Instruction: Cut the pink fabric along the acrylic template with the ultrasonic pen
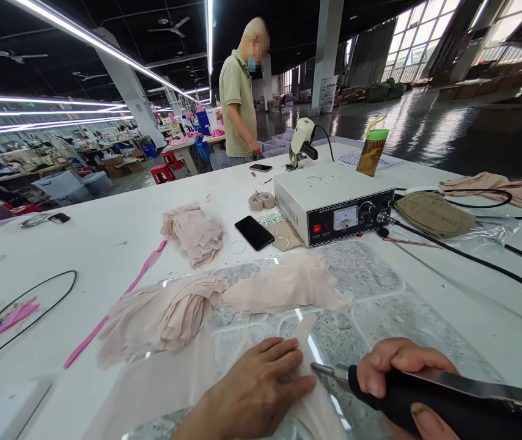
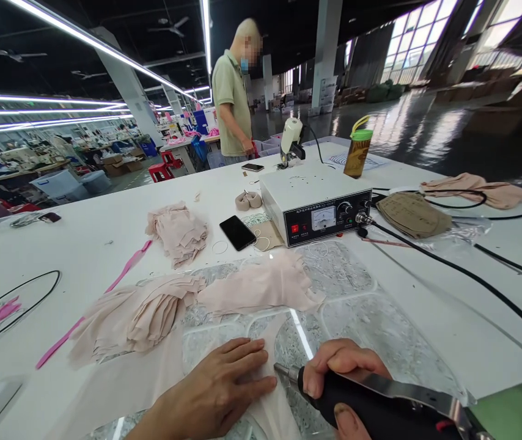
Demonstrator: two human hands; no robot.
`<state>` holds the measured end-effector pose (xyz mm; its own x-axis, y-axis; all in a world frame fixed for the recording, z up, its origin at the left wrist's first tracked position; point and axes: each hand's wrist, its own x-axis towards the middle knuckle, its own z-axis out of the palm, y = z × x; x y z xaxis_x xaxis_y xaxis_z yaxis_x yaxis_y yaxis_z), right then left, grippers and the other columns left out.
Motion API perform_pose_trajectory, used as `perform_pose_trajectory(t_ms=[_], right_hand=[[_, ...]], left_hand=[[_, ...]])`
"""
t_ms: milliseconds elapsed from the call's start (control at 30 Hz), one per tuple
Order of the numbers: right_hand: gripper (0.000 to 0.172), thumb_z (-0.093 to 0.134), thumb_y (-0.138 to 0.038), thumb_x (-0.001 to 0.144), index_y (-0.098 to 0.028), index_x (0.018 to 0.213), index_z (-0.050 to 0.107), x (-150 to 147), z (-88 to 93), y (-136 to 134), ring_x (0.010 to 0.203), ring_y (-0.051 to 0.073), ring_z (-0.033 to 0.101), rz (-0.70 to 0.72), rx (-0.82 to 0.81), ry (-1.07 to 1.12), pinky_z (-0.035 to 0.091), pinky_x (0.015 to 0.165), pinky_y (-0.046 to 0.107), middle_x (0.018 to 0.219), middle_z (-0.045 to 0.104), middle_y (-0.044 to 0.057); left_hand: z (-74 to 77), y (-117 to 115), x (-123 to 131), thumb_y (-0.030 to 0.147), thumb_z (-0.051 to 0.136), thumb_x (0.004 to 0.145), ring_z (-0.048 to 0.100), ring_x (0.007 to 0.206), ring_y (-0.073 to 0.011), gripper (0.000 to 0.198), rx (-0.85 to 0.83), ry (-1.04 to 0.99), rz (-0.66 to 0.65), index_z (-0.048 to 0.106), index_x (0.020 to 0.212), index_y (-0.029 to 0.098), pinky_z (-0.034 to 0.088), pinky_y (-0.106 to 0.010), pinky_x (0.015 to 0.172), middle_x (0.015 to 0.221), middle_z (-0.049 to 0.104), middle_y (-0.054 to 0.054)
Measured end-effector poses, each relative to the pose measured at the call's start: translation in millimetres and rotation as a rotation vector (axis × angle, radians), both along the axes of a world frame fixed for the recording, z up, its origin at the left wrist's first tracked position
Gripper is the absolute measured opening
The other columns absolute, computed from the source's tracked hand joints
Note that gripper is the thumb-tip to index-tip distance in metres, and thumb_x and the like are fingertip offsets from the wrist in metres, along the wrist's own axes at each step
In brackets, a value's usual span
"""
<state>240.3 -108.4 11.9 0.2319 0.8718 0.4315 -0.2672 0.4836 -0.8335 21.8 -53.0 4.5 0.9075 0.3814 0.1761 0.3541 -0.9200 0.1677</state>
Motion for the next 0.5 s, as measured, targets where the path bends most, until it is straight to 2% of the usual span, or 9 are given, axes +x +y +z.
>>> perform_pose_trajectory(t_ms=[300,500], right_hand=[[0.011,0.057,-0.033,0.084,-0.028,0.094,0.058,-4.0,-3.1,7.5,0.059,0.017,0.057,-0.029,0.025,0.028,0.052,0.052,0.034,0.075,0.055,0.003],[0.007,0.059,-0.032,0.084,-0.027,0.089,0.059,0.4,-8.4,9.2,0.054,0.017,0.058,0.000,0.047,0.015,0.053,0.048,0.035,0.074,0.058,0.003]], left_hand=[[1.1,1.5,1.3,0.024,0.042,0.096,0.052,0.118,-0.0199,0.025,-0.001,0.015,-0.001,0.054,0.118,0.022,0.038,-0.032,0.102,0.108,0.060,-0.007],[2.6,1.2,1.1,0.022,0.043,0.096,0.053,0.114,-0.0201,0.023,0.018,0.043,-0.010,0.055,0.116,0.021,0.038,-0.031,0.100,0.107,0.059,-0.007]])
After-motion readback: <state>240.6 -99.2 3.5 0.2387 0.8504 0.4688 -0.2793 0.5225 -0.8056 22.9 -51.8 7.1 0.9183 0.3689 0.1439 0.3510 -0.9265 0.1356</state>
